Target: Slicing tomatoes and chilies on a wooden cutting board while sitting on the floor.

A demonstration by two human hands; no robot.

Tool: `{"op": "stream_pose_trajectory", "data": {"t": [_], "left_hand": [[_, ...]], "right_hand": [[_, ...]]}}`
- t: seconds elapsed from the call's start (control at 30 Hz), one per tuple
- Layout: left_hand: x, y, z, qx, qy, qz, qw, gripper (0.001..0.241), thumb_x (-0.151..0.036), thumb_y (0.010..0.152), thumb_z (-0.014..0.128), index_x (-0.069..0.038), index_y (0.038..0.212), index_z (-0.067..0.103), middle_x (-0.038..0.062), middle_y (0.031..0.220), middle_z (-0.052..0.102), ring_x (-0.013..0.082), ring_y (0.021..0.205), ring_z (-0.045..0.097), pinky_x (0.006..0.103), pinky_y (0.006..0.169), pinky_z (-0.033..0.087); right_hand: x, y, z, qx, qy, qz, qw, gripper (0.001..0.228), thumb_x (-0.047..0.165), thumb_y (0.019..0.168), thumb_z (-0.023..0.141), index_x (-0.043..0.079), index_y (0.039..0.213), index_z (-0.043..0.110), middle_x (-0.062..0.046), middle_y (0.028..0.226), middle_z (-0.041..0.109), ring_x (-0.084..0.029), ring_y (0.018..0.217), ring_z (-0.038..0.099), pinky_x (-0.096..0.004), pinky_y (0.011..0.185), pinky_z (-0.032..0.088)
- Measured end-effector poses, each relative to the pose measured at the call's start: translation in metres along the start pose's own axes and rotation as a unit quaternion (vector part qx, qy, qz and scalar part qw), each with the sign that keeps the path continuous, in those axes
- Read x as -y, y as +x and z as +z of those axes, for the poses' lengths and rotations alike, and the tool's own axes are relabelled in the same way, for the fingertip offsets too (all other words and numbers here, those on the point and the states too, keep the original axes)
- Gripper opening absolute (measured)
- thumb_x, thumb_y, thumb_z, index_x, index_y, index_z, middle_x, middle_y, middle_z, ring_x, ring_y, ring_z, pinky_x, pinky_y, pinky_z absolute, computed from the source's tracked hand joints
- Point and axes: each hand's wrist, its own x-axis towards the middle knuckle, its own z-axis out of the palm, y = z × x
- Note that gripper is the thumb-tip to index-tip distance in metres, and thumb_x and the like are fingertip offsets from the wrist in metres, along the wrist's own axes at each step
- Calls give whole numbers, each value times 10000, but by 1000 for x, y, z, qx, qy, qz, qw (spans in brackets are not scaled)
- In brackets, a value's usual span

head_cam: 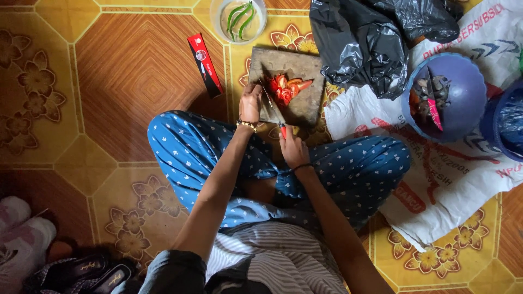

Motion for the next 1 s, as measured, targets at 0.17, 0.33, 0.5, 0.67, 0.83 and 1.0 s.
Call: {"op": "stream_pose_trajectory", "data": {"t": [0.17, 0.33, 0.5, 0.67, 0.83, 1.0], "left_hand": [[-1, 3, 0, -7, -4, 7, 1000, 81, -217, 1017, 548, -261, 998, 613, 54, 1071, 619, 349, 951, 708, 414, 785, 612], [7, 0, 9, -17, 11, 35, 999, 28, -220, 979, 607, -245, 989, 612, 33, 1027, 625, 290, 974, 708, 374, 760, 616], [-21, 5, -31, -44, -89, 6, 995, 111, -63, 909, 683, -162, 918, 634, 95, 865, 676, 343, 866, 719, 433, 789, 592], [-27, 4, -43, -59, -180, -26, 981, 164, -29, 866, 726, -179, 886, 662, 25, 864, 744, 297, 881, 738, 408, 807, 587], [-54, 19, -82, -64, -204, -21, 977, 148, -46, 869, 752, -156, 893, 656, 60, 859, 748, 323, 874, 734, 433, 811, 575], [-80, 57, -97, -54, -204, 54, 976, 126, -79, 868, 787, -142, 899, 683, 62, 846, 743, 309, 867, 720, 411, 832, 571]], "right_hand": [[5, 4, -6, 19, 0, 17, 1000, 426, 444, 1081, 371, 176, 1410, 406, -270, 987, 731, -481, 932, 724, -600, 841, 587], [28, 17, -24, 37, 60, 38, 997, 443, 435, 1067, 382, 171, 1421, 417, -263, 1055, 731, -480, 978, 715, -616, 849, 575], [34, 13, -37, 57, 106, 83, 989, 499, 466, 1033, 358, 191, 1442, 437, -244, 1127, 730, -457, 1036, 702, -605, 923, 546], [25, 17, -29, 46, 49, 53, 996, 464, 452, 1039, 344, 198, 1419, 423, -230, 1117, 738, -438, 1021, 716, -592, 902, 563], [-4, 22, -11, 24, 39, 32, 998, 435, 461, 1044, 384, 217, 1403, 421, -231, 1086, 734, -430, 999, 723, -579, 905, 567], [-17, 20, 3, -24, 52, 8, 998, 436, 447, 1070, 396, 169, 1404, 430, -264, 1050, 726, -447, 961, 725, -579, 866, 578]]}}
